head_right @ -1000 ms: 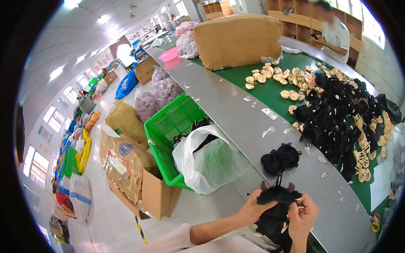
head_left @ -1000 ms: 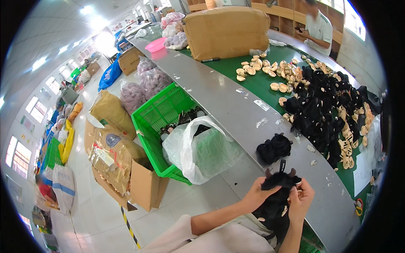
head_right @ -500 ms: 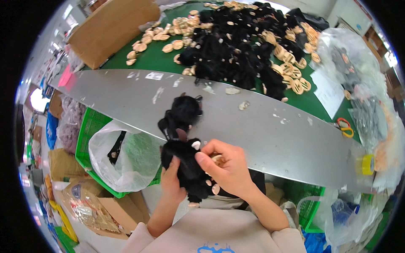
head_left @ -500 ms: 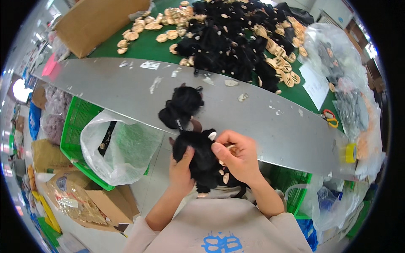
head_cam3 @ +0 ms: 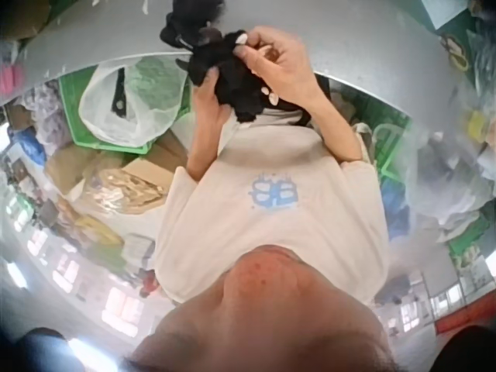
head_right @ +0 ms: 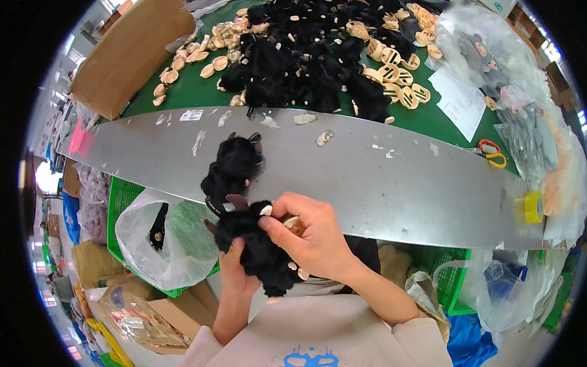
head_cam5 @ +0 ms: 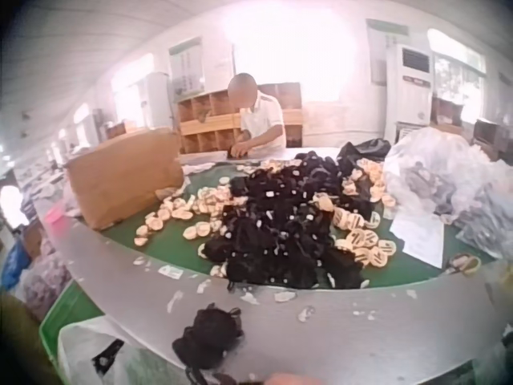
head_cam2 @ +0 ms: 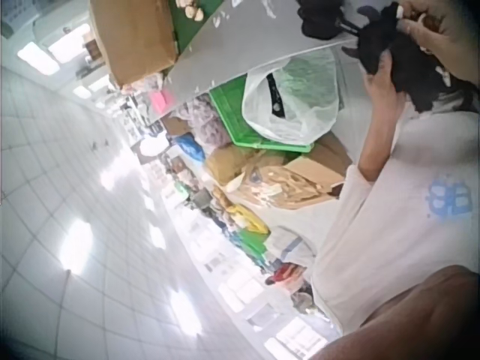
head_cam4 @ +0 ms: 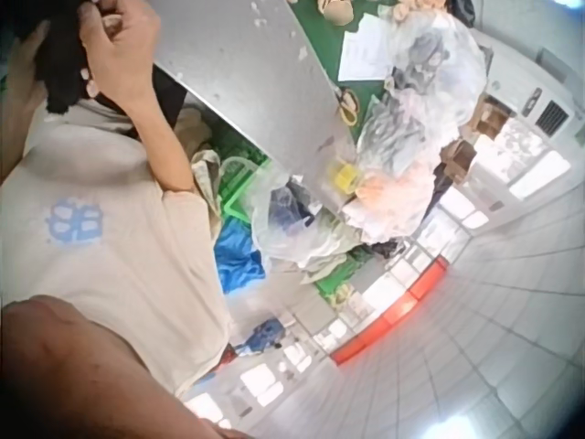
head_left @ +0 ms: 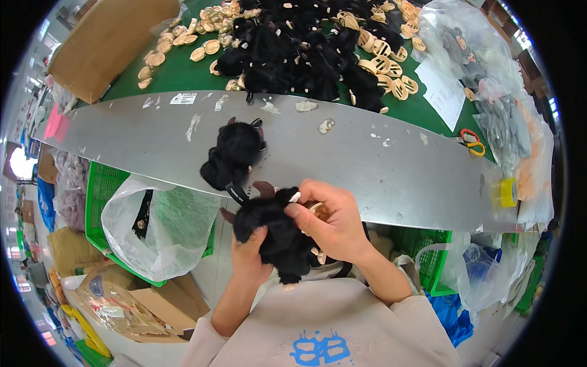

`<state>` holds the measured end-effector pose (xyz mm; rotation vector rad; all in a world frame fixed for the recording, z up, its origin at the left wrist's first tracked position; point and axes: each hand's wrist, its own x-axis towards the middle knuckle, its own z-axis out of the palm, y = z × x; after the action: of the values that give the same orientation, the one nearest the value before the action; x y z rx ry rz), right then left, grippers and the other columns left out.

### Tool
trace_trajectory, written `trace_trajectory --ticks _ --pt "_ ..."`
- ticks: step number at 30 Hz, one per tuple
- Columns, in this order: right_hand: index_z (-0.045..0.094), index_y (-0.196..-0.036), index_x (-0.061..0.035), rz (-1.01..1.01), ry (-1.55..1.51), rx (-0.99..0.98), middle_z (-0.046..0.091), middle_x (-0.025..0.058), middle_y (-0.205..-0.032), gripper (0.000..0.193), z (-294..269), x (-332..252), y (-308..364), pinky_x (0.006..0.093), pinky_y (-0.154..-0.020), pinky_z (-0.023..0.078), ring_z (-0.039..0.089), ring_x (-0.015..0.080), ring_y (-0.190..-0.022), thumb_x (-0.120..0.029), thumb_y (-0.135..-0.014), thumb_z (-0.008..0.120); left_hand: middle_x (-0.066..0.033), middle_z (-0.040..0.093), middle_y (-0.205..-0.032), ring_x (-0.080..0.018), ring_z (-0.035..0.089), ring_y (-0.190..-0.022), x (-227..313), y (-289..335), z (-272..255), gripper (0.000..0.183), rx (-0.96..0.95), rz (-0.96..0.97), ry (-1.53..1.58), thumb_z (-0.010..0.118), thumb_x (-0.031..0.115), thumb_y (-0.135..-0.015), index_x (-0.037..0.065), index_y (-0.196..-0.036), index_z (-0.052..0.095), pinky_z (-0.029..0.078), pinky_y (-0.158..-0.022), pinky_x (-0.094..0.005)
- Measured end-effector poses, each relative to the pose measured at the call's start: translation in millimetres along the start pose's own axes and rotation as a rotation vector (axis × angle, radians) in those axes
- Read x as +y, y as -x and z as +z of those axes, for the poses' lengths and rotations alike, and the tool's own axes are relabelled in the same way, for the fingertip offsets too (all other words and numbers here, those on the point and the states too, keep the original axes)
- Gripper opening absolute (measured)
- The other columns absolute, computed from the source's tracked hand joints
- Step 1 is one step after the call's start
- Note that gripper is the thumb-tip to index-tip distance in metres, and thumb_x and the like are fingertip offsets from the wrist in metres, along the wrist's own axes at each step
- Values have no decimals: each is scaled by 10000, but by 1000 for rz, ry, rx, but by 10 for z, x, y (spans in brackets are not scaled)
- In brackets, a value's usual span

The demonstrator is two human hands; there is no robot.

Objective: The person repeatedly picks up small black plush toys and wooden circular parts, inserts the wooden pieces into the plush bodies, and places the assembled toys on the table. The process is repeated for multiple units.

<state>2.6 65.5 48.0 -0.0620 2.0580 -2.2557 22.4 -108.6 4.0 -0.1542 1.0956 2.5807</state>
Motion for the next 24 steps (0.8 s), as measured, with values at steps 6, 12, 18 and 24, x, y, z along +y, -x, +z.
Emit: trace_trajectory --ticks 6,12,18,24 --pt "573 -798 -7 -150 118 65 563 29 -728 155 -57 11 30 252 -524 375 462 86 -589 -83 -882 678 -88 603 -1230 -226 594 -1128 -49 -30 51 407 -96 -46 162 637 203 -945 41 -1295 505 491 -972 -375" --pt "584 -804 -7 -189 212 87 585 56 -754 128 -62 21 54 265 -531 411 537 127 -586 -59 -868 683 -123 520 -1349 -264 547 -1212 -79 7 -45 566 4 -46 -26 612 311 -945 29 -1390 405 459 -1028 -410" --pt "582 -798 -11 -203 179 64 580 56 -749 133 -80 -20 106 272 -526 432 587 137 -587 -57 -869 684 -126 557 -1321 -264 583 -1162 -111 -12 -35 522 -137 70 90 675 214 -914 -39 -1324 471 478 -989 -386" --pt "584 -801 -17 -331 339 118 573 57 -757 126 -64 21 140 280 -523 440 568 158 -595 -60 -863 686 -106 533 -1345 -190 568 -1120 49 -21 199 564 -199 103 -226 761 93 -808 -51 -1286 500 461 -971 -328"
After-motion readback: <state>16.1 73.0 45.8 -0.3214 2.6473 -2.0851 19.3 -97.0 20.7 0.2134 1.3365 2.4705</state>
